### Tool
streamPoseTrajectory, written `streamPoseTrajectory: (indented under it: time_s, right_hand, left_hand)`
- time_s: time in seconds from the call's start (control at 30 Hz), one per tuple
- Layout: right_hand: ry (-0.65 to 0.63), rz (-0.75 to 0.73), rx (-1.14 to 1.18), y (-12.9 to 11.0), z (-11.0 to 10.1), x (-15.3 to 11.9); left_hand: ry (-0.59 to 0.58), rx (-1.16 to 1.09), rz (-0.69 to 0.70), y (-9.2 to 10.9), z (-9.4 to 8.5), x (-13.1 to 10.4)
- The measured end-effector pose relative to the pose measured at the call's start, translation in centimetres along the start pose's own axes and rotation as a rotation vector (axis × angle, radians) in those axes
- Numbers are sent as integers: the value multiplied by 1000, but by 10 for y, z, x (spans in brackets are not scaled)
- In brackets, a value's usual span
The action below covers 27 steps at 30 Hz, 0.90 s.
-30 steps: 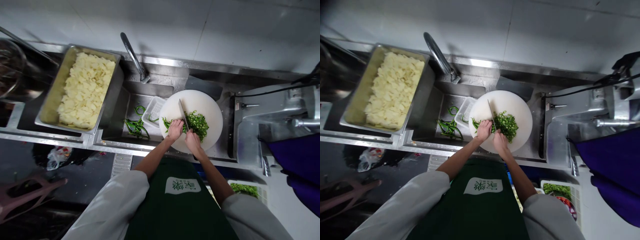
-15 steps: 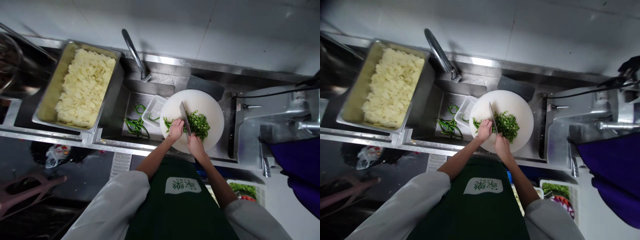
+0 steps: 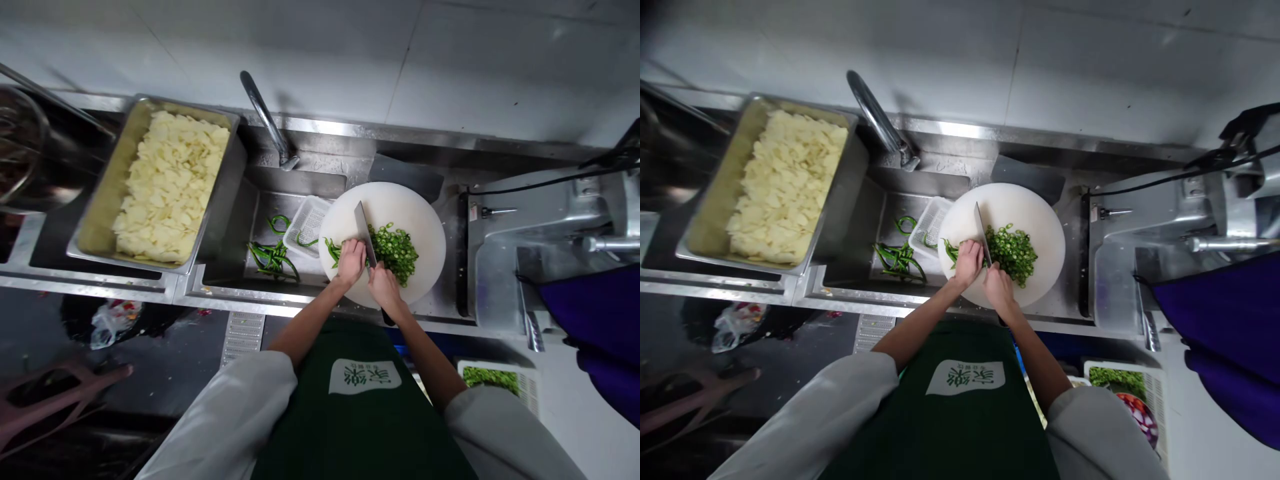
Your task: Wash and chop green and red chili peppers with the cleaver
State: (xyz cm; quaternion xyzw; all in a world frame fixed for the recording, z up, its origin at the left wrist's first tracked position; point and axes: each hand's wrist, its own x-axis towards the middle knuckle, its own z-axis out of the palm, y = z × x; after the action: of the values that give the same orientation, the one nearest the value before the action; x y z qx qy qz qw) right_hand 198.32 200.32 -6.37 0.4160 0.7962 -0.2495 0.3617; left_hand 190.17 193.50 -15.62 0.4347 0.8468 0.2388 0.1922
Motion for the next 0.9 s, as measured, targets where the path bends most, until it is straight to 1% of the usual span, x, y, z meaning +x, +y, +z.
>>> streamPoseTrajectory:
  time_s: [0.07,0.13,0.23,0.3,0.37,0.43,0.5,0.57,0.6,0.63,0.67,0.73,0.77,0.8,0.83,0.87,0.9]
  right_hand:
    - [12,2,-5,0,1,0]
    - [32,2,-12,1,2,-2]
    - [48,-1,-18,0,3,-3]
    - [40,2,-15,-1,3,-3]
    - [24,13,-8,-1,2,-3]
    - [11,21,0,-1,1,-2]
    - [9,23,7,0,1,-2]
    - [16,18,9,1,2,-2]
    - [23,15,9,2,3,-3]
    - [28,11,10,2,3,-3]
    - [32,6,12,3,4,-3]
    - [39,-1,17,4,4,-3]
    - [39,-1,20,5,4,-3]
    - [36,1,23,5,3,-3]
    - [31,3,26,6,3,-3]
    - [26,5,31,6,2,-2]
    - [20,6,35,6,2,-2]
  left_hand:
    - [61,-56,24,-4,-8,-5]
    - [94,-76,42,-11,-14,-10]
    - [68,-39,52,-20,-14,-13]
    - [53,-25,45,-20,-13,-14]
    - [69,-68,32,-17,-15,-14]
    - [111,-137,33,-16,-26,-12]
    - [180,-164,22,-24,-43,-4]
    - [260,-139,-25,-41,-59,14]
    - [273,-124,-45,-53,-65,26]
    - [237,-117,-35,-65,-70,39]
    - [137,-118,12,-77,-72,52]
    - [-165,-103,156,-98,-71,77]
    - [-308,-77,220,-105,-70,87]
    - [-410,-39,264,-110,-70,95]
    - [-460,6,289,-112,-70,101]
    - [-462,47,302,-111,-71,105]
    - [-434,79,314,-107,-74,105]
